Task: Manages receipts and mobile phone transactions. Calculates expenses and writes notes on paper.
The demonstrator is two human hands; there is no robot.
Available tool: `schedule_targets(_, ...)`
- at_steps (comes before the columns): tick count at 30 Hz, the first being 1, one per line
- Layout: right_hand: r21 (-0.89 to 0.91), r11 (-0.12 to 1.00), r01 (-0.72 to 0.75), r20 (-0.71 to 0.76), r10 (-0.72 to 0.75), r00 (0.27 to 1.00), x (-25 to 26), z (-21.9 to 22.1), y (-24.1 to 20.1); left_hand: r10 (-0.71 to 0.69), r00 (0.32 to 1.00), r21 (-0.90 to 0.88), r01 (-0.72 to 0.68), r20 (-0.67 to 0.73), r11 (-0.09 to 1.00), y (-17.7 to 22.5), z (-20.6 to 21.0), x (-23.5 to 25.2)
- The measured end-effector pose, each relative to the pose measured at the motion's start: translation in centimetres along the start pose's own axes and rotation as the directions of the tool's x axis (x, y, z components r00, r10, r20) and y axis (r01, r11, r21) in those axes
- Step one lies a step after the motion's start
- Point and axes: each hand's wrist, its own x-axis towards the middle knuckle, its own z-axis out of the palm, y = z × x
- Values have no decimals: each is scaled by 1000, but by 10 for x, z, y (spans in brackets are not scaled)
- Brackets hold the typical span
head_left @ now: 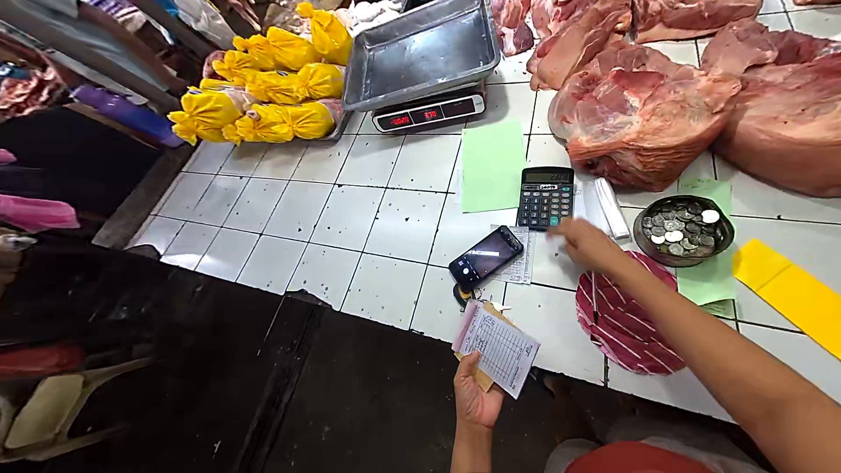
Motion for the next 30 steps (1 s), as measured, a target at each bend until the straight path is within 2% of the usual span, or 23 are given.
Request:
schedule_targets(1, -54, 994, 96, 170, -86, 982, -23, 1, 9, 0, 1000, -30, 1, 31, 1000, 5, -3, 1)
schedule_targets(2, -84, 983, 163, 247, -138, 959, -45, 3, 16, 0, 998, -63, 3, 56, 998, 9, -7, 3)
schedule_targets(3, -92, 975, 200, 254, -171, 952, -65, 5, 22, 0, 997, -99, 7, 71, 995, 12, -10, 5)
schedule_targets(6, -98, 949, 300, 102, -290, 952, -91, 12, 41, -4, 992, -167, 25, 124, 986, 17, -15, 9)
schedule_targets(8, -118, 929, 351, 30, -350, 936, -86, 14, 47, -9, 988, -183, 38, 156, 982, 17, -11, 9)
schedule_targets(10, -172, 926, 337, 11, -340, 940, -69, 14, 38, -13, 985, -190, 46, 172, 981, 15, -6, 9)
schedule_targets(11, -180, 947, 268, -20, -275, 961, -58, 12, 27, -7, 984, -177, 39, 178, 983, 15, -4, 8)
schedule_targets(13, -62, 998, -23, -184, 12, 983, -25, -1, 2, 21, 980, -133, 6, 199, 991, 14, 1, 7)
schedule_targets(15, 216, 932, -292, -360, 354, 863, 20, -18, -10, 47, 970, -69, -31, 238, 997, 14, 2, 5)
schedule_targets(16, 355, 865, -355, -390, 482, 784, 41, -26, -10, 45, 966, -43, -35, 256, 998, 14, 0, 4)
schedule_targets(17, 449, 797, -405, -382, 581, 719, 59, -31, -9, 38, 961, -25, -33, 274, 999, 14, 0, 2)
schedule_targets(19, 543, 661, -518, -257, 718, 647, 83, -37, -8, 36, 948, -1, -38, 316, 999, 14, 1, -4)
schedule_targets(21, 597, 584, -550, -152, 755, 638, 96, -37, -2, 40, 936, 1, -43, 351, 999, 10, -1, -13)
schedule_targets(22, 620, 589, -518, -143, 734, 664, 99, -35, 2, 36, 935, -3, -38, 353, 999, 6, -4, -18)
schedule_targets(24, 609, 674, -417, -200, 640, 742, 87, -40, 1, 16, 947, 6, -19, 320, 1000, -7, -7, -29)
schedule_targets(26, 566, 765, -308, -300, 539, 787, 51, -60, -1, -19, 972, 60, 5, 234, 998, -25, -5, -38)
schedule_targets(28, 586, 779, -222, -387, 510, 768, -3, -85, 19, -67, 984, 177, 37, 163, 983, -49, 4, -45)
schedule_targets(30, 612, 756, -232, -403, 550, 732, -72, -117, 57, -124, 980, 339, 64, 158, 939, -78, 25, -50)
